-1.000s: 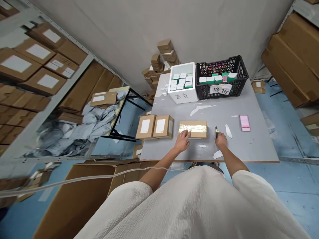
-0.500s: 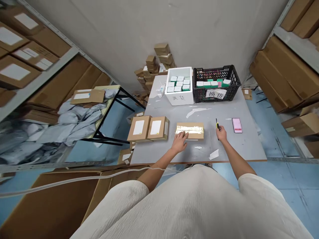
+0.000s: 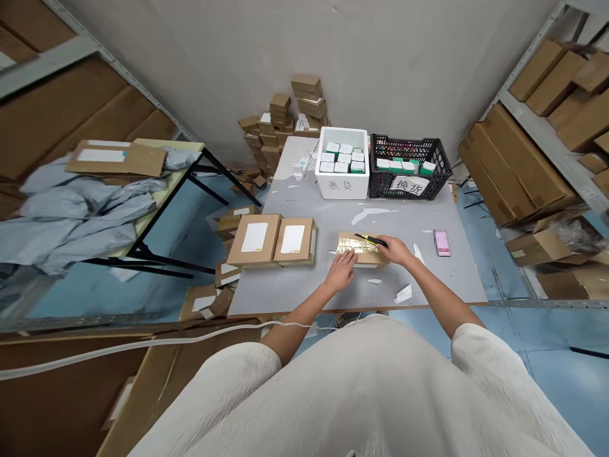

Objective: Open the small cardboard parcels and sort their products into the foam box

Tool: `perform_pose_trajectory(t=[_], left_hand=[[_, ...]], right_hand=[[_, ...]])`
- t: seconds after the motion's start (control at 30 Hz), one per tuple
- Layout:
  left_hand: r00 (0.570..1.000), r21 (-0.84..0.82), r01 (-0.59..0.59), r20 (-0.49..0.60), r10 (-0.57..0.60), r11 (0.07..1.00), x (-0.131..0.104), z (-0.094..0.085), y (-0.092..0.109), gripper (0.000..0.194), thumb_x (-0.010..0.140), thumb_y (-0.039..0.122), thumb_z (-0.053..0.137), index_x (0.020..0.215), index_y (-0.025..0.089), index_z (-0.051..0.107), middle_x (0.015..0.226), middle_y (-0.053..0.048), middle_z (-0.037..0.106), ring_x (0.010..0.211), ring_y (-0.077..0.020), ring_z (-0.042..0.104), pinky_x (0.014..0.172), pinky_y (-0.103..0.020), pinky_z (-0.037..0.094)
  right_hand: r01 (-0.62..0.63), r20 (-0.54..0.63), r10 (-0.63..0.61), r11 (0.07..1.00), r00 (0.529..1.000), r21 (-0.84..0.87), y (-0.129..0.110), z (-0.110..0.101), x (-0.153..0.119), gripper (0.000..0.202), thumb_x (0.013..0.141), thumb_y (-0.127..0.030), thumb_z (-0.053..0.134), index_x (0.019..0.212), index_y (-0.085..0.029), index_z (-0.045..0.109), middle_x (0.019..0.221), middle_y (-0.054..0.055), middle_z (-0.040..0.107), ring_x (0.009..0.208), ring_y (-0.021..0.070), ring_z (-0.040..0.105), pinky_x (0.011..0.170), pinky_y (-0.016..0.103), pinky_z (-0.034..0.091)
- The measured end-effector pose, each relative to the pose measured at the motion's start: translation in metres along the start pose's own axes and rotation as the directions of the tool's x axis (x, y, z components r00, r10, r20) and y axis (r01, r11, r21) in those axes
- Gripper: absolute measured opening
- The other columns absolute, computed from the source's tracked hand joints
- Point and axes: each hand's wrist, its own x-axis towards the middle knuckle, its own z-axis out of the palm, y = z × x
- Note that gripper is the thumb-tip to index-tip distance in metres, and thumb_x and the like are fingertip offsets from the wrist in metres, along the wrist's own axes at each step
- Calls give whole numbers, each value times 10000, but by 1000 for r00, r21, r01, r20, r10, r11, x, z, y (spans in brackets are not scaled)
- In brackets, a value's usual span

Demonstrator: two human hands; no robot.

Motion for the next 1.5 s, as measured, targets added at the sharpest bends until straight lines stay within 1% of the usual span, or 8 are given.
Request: perform_pose_trajectory(t=[0.07,0.2,0.5,0.63,0.8,1.03,1.17,1.5], left_hand=[[1000,-22,-16,-18,15,1000,-2,1,-4,750,962,193,530,1699,162,398,1795,-158,349,1674,-336,310,1356,-564,266],[998,-59,-51,-42,49,997,-7,3,-10,732,956,191,528,1679,144,424,1793,-165,351,1682,-321,299,1368,-556,248],[992,-112,-88,-103,77,990,-13,8,-19,753,945,190,545,1686,161,415,1777,-178,378,1681,-322,302,1357,-584,262],[993,-113,-82,-98,71,990,-13,9,-19,726,946,186,552,1663,140,445,1773,-185,382,1685,-316,293,1359,-559,268],[993,-107,-83,-89,73,991,-13,8,-19,715,949,183,551,1656,150,454,1780,-174,374,1689,-307,284,1360,-553,269],[995,-104,-75,-69,69,992,-13,4,-16,698,939,184,567,1626,103,477,1763,-213,388,1683,-321,298,1357,-547,281],[995,-105,-72,-73,64,992,-13,4,-15,730,924,173,574,1644,149,463,1766,-187,395,1672,-328,325,1351,-573,282],[996,-100,-65,-68,59,993,-14,4,-15,710,939,181,560,1641,139,462,1765,-185,399,1676,-317,313,1357,-567,273]], right_hand=[[35,67,-26,990,997,-140,-21,1,9,415,1093,-347,508,1450,-247,695,1457,86,735,1303,264,685,1070,344,529],[50,167,6,943,986,-328,-54,5,24,419,1103,-347,498,1459,-254,697,1417,85,752,1258,260,700,988,316,528],[27,229,79,903,970,-428,-101,12,39,406,1093,-333,476,1404,-269,729,1297,81,789,1179,266,711,868,295,491],[16,236,99,897,967,-442,-105,12,41,407,1092,-337,482,1414,-281,725,1306,79,784,1176,266,705,868,293,483],[29,253,94,896,963,-442,-98,14,44,402,1087,-328,480,1396,-279,731,1285,81,788,1179,265,698,865,291,478],[50,280,92,886,956,-461,-92,13,52,389,1063,-306,495,1359,-297,748,1286,75,791,1164,278,712,839,299,492],[67,281,80,876,957,-478,-94,11,55,414,1064,-318,491,1391,-316,744,1306,76,790,1156,284,721,848,315,509],[98,324,77,866,943,-490,-105,7,62,351,1084,-329,493,1271,-261,783,1236,107,802,1112,273,729,848,294,484]])
